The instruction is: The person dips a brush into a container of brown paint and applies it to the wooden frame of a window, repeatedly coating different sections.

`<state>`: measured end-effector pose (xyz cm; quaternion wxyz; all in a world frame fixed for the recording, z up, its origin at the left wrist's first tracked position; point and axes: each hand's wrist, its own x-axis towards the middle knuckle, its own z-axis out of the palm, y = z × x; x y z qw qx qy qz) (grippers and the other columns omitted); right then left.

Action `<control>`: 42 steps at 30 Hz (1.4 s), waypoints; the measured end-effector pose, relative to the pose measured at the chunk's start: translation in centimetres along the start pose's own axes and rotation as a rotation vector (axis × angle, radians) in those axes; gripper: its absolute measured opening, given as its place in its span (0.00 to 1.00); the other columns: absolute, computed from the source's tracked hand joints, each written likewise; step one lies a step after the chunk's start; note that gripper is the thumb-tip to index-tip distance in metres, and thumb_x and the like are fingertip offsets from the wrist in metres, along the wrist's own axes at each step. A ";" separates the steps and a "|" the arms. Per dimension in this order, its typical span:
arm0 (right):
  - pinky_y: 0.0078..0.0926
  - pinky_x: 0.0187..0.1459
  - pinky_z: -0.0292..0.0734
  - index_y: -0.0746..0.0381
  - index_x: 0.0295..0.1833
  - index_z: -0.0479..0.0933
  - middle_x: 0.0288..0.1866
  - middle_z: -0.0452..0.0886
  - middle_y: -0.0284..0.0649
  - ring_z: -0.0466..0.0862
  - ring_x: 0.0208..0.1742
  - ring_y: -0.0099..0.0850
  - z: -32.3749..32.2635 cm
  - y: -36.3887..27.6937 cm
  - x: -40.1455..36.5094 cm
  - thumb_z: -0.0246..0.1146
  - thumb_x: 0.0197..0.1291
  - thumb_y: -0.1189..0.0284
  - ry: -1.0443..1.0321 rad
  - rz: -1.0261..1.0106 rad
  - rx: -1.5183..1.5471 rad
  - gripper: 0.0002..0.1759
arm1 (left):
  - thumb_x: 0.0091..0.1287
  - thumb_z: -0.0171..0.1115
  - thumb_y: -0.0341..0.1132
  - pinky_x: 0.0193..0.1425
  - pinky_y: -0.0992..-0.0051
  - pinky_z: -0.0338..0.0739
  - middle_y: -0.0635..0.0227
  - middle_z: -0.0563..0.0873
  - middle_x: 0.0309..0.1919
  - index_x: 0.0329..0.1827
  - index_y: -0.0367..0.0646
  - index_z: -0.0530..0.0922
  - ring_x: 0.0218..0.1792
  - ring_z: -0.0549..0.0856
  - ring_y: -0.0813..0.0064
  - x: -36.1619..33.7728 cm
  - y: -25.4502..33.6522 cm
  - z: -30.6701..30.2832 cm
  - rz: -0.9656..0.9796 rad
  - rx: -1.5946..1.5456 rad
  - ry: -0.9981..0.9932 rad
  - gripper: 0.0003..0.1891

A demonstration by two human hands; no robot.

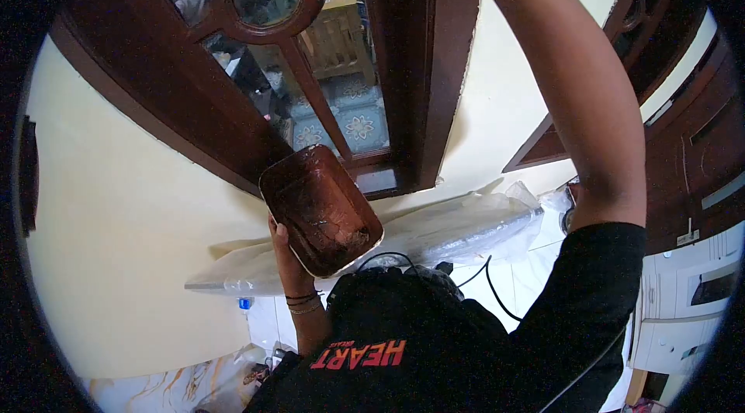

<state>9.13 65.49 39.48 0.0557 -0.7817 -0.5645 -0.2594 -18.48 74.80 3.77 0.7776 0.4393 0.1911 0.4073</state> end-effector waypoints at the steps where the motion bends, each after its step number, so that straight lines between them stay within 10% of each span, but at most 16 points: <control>1: 0.45 0.44 0.79 0.70 0.34 0.83 0.35 0.84 0.59 0.85 0.40 0.55 0.6 0.1 0.7 0.62 0.55 0.77 -0.058 0.048 -0.032 0.07 | 0.69 0.59 0.46 0.77 0.63 0.62 0.60 0.64 0.74 0.80 0.43 0.54 0.74 0.66 0.63 0.1 -0.1 -0.2 0.004 0.011 0.005 0.40; 5: 0.45 0.43 0.79 0.70 0.33 0.83 0.34 0.84 0.59 0.85 0.40 0.55 -2.2 -0.4 -0.6 0.61 0.55 0.77 -0.010 0.055 0.101 0.07 | 0.69 0.59 0.46 0.77 0.63 0.62 0.60 0.64 0.74 0.80 0.42 0.55 0.74 0.66 0.63 0.0 -0.1 -0.1 0.001 0.005 0.019 0.39; 8: 0.44 0.43 0.79 0.70 0.33 0.82 0.33 0.83 0.59 0.85 0.40 0.55 -2.8 -0.9 -0.6 0.61 0.55 0.79 -0.339 0.158 0.251 0.06 | 0.70 0.59 0.47 0.77 0.63 0.62 0.60 0.64 0.74 0.80 0.42 0.55 0.74 0.66 0.63 0.0 0.0 0.0 -0.008 0.001 0.007 0.39; 11: 0.44 0.45 0.80 0.69 0.34 0.83 0.34 0.84 0.59 0.85 0.41 0.54 -1.7 -1.0 -1.0 0.62 0.54 0.80 0.080 0.047 0.100 0.05 | 0.70 0.59 0.47 0.77 0.63 0.62 0.60 0.64 0.74 0.80 0.42 0.55 0.74 0.66 0.64 0.0 -0.1 0.0 -0.008 0.000 -0.003 0.39; 20: 0.46 0.45 0.81 0.71 0.34 0.83 0.35 0.84 0.59 0.85 0.40 0.55 -1.7 -1.3 -0.5 0.63 0.53 0.79 -0.020 0.091 0.119 0.06 | 0.69 0.60 0.46 0.75 0.63 0.66 0.58 0.65 0.74 0.80 0.41 0.53 0.73 0.68 0.62 0.3 -0.2 0.0 -0.004 -0.002 -0.001 0.40; 39: 0.36 0.30 0.79 0.58 0.45 0.82 0.23 0.83 0.46 0.87 0.26 0.42 12.4 -3.3 -4.3 0.70 0.62 0.61 0.802 0.371 0.302 0.13 | 0.69 0.59 0.43 0.75 0.64 0.65 0.60 0.64 0.74 0.80 0.42 0.54 0.73 0.68 0.64 -0.1 -0.6 -0.3 -0.036 -0.030 0.027 0.38; 42: 0.38 0.34 0.81 0.62 0.46 0.77 0.31 0.84 0.51 0.88 0.33 0.50 15.8 -6.2 -5.7 0.68 0.62 0.74 0.959 0.469 0.525 0.10 | 0.70 0.59 0.44 0.76 0.64 0.64 0.60 0.64 0.74 0.80 0.42 0.54 0.73 0.67 0.64 0.0 -0.6 -0.3 -0.029 -0.046 0.010 0.38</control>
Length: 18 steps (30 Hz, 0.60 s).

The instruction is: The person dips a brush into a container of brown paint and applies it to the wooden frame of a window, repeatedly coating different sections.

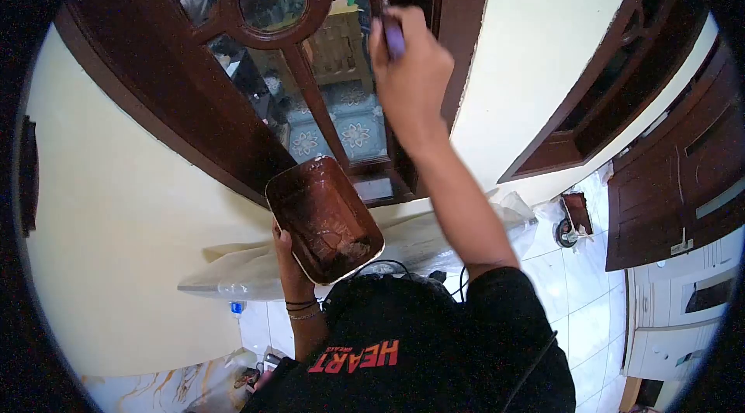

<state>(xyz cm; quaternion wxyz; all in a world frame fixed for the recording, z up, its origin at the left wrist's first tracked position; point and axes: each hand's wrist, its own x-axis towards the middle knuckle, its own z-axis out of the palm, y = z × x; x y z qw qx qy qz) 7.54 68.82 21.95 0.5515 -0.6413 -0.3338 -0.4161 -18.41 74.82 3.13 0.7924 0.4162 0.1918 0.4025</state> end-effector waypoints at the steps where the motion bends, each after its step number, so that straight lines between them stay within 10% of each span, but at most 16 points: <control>1: 0.38 0.34 0.81 0.62 0.46 0.77 0.31 0.84 0.51 0.88 0.33 0.50 0.4 0.3 -1.3 0.68 0.62 0.74 0.003 0.003 -0.001 0.10 | 0.70 0.60 0.44 0.76 0.64 0.64 0.60 0.64 0.74 0.80 0.42 0.54 0.73 0.67 0.64 -0.1 0.1 0.0 0.001 -0.018 -0.001 0.39; 18: 0.35 0.58 0.77 0.68 0.49 0.79 0.47 0.85 0.54 0.85 0.59 0.48 2.8 1.5 -4.0 0.63 0.64 0.82 0.149 0.105 0.176 0.09 | 0.70 0.60 0.46 0.73 0.63 0.70 0.58 0.68 0.71 0.80 0.42 0.53 0.70 0.71 0.64 -0.8 0.2 0.2 -0.023 0.067 0.041 0.39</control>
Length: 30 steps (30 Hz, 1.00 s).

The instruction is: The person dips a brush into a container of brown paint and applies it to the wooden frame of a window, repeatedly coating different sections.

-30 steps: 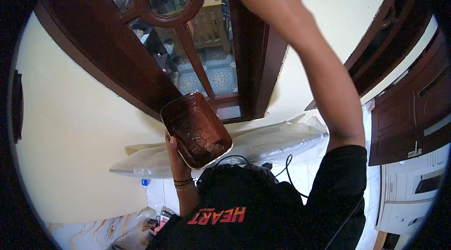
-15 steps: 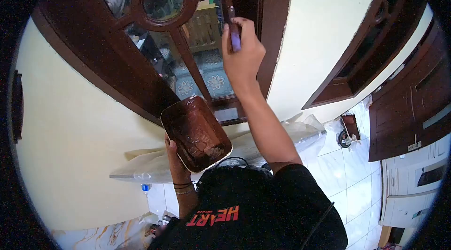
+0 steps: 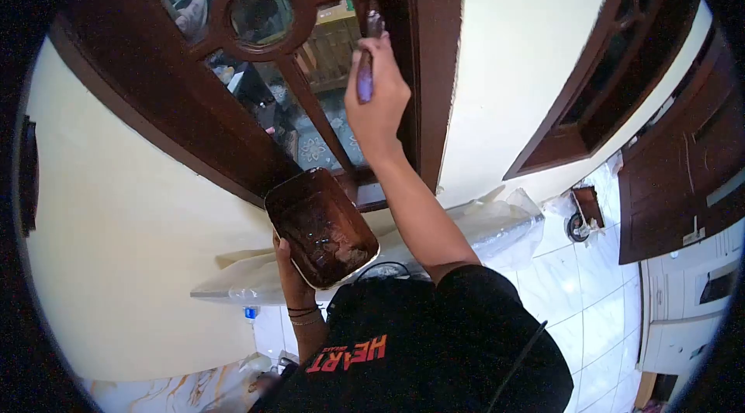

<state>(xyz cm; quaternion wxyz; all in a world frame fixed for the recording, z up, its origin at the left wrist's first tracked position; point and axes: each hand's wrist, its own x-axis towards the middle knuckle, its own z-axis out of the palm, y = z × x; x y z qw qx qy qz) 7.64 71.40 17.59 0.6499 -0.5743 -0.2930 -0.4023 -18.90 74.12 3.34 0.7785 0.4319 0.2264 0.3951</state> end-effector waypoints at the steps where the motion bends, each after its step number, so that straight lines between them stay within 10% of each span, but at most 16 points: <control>1: 0.36 0.59 0.77 0.68 0.49 0.78 0.47 0.84 0.55 0.83 0.62 0.50 -0.2 -0.3 -0.6 0.62 0.64 0.82 -0.009 0.055 0.008 0.09 | 0.71 0.59 0.46 0.72 0.63 0.70 0.58 0.68 0.71 0.80 0.42 0.53 0.70 0.71 0.64 0.2 0.0 0.0 0.000 0.000 0.005 0.39; 30: 0.43 0.62 0.76 0.65 0.51 0.78 0.64 0.74 0.67 0.72 0.68 0.61 -0.8 0.7 -0.7 0.62 0.47 0.89 -0.093 -0.029 0.050 0.22 | 0.72 0.59 0.46 0.73 0.61 0.71 0.57 0.68 0.71 0.80 0.43 0.53 0.70 0.72 0.61 0.3 -0.1 0.3 -0.021 -0.059 -0.079 0.38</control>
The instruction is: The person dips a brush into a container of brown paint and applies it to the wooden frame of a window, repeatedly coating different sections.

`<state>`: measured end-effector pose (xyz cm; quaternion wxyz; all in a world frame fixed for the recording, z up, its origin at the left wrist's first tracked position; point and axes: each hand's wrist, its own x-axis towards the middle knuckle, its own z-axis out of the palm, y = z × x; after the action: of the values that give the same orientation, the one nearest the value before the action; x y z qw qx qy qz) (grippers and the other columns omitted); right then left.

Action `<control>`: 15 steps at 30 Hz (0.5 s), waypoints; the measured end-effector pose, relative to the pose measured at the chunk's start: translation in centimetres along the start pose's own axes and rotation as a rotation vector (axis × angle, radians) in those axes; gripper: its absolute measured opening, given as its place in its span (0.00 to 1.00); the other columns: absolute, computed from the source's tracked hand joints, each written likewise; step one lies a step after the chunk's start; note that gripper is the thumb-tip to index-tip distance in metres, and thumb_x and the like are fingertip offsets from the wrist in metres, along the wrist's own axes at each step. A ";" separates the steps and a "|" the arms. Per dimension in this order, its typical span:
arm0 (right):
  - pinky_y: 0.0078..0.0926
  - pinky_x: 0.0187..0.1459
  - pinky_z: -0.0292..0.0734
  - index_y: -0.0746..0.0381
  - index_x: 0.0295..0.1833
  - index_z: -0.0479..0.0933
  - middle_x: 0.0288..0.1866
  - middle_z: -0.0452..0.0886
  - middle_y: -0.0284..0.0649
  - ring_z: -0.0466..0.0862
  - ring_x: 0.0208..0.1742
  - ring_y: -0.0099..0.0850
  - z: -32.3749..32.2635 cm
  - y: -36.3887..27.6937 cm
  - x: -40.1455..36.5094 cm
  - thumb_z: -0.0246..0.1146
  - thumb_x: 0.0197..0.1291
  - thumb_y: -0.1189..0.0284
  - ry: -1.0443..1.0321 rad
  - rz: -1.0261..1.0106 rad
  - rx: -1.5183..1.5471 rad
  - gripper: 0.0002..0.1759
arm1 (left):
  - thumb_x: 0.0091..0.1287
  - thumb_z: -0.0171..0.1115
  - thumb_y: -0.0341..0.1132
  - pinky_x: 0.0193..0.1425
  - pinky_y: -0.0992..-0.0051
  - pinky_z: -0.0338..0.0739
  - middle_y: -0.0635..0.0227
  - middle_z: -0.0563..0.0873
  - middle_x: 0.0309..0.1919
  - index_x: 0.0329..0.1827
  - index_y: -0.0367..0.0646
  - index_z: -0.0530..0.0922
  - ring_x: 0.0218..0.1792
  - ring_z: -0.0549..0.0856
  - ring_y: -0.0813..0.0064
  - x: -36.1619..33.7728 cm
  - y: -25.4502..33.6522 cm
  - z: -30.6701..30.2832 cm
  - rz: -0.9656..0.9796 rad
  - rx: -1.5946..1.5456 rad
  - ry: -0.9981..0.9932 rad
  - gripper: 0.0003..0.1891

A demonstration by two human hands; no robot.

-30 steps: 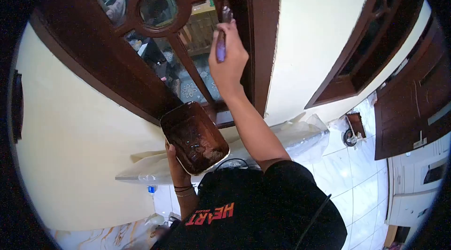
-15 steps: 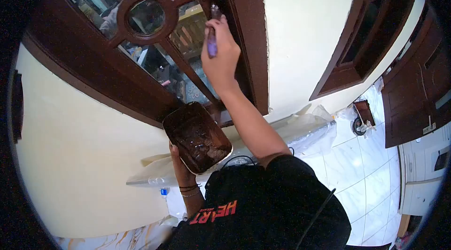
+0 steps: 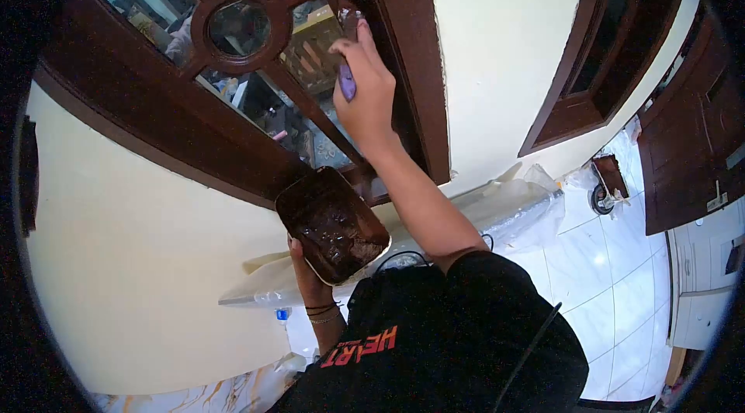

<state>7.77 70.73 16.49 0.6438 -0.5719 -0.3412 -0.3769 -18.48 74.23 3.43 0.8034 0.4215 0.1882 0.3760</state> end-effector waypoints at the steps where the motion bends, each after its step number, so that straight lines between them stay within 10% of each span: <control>1: 0.38 0.61 0.76 0.66 0.48 0.79 0.57 0.79 0.61 0.74 0.69 0.57 0.2 -0.1 0.4 0.60 0.51 0.89 0.018 0.018 0.023 0.18 | 0.72 0.58 0.45 0.73 0.61 0.70 0.57 0.68 0.71 0.80 0.43 0.53 0.70 0.71 0.61 -0.1 0.0 -0.2 -0.017 0.011 0.014 0.38; 11: 0.33 0.59 0.76 0.69 0.44 0.78 0.44 0.84 0.52 0.77 0.68 0.52 0.3 0.9 0.3 0.59 0.59 0.89 0.089 -0.017 0.039 0.10 | 0.70 0.60 0.46 0.73 0.61 0.71 0.57 0.67 0.72 0.80 0.44 0.52 0.71 0.71 0.60 -0.1 -0.5 -0.9 -0.031 0.022 0.029 0.40; 15: 0.40 0.61 0.76 0.66 0.47 0.78 0.53 0.83 0.57 0.72 0.70 0.58 0.4 1.3 1.2 0.60 0.50 0.89 0.084 -0.058 0.060 0.17 | 0.70 0.60 0.47 0.73 0.62 0.71 0.58 0.67 0.72 0.80 0.44 0.52 0.71 0.70 0.60 0.0 -0.4 -0.5 -0.054 0.026 0.053 0.40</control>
<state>9.44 71.08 16.94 0.6631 -0.5261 -0.3414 -0.4086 -18.65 74.34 2.82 0.8026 0.4164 0.2256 0.3627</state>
